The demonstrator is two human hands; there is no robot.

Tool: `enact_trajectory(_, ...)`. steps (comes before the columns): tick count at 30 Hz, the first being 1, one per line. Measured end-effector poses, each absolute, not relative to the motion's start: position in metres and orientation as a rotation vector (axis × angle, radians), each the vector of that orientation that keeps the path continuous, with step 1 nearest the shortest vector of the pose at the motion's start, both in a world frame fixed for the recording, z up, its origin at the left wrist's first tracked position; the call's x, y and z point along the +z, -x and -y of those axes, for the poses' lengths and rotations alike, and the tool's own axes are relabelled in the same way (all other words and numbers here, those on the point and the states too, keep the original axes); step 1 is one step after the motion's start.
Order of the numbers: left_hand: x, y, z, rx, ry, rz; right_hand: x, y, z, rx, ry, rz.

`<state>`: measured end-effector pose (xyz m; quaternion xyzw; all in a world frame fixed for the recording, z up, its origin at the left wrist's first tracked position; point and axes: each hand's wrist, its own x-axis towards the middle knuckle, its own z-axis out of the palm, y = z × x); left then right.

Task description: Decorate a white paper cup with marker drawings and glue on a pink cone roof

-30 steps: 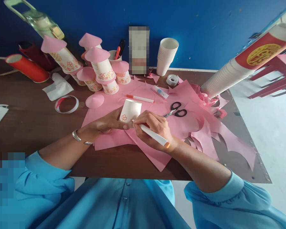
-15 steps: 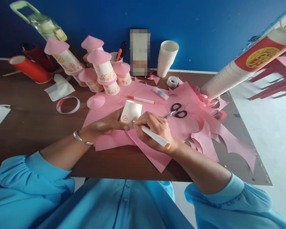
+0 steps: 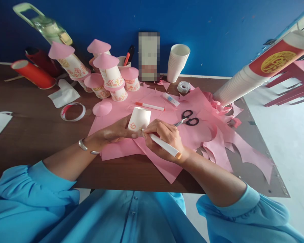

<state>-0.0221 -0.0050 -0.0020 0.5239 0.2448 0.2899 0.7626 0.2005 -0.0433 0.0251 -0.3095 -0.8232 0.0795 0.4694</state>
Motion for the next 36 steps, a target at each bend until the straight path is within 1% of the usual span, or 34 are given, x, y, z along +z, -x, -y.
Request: enact_trajectory(36, 0.0003, 0.0213, 0.0068, 0.602, -1.144, -0.510, 0.0255, -0.1992, 0.0432, 0.164, 0.811, 1.981)
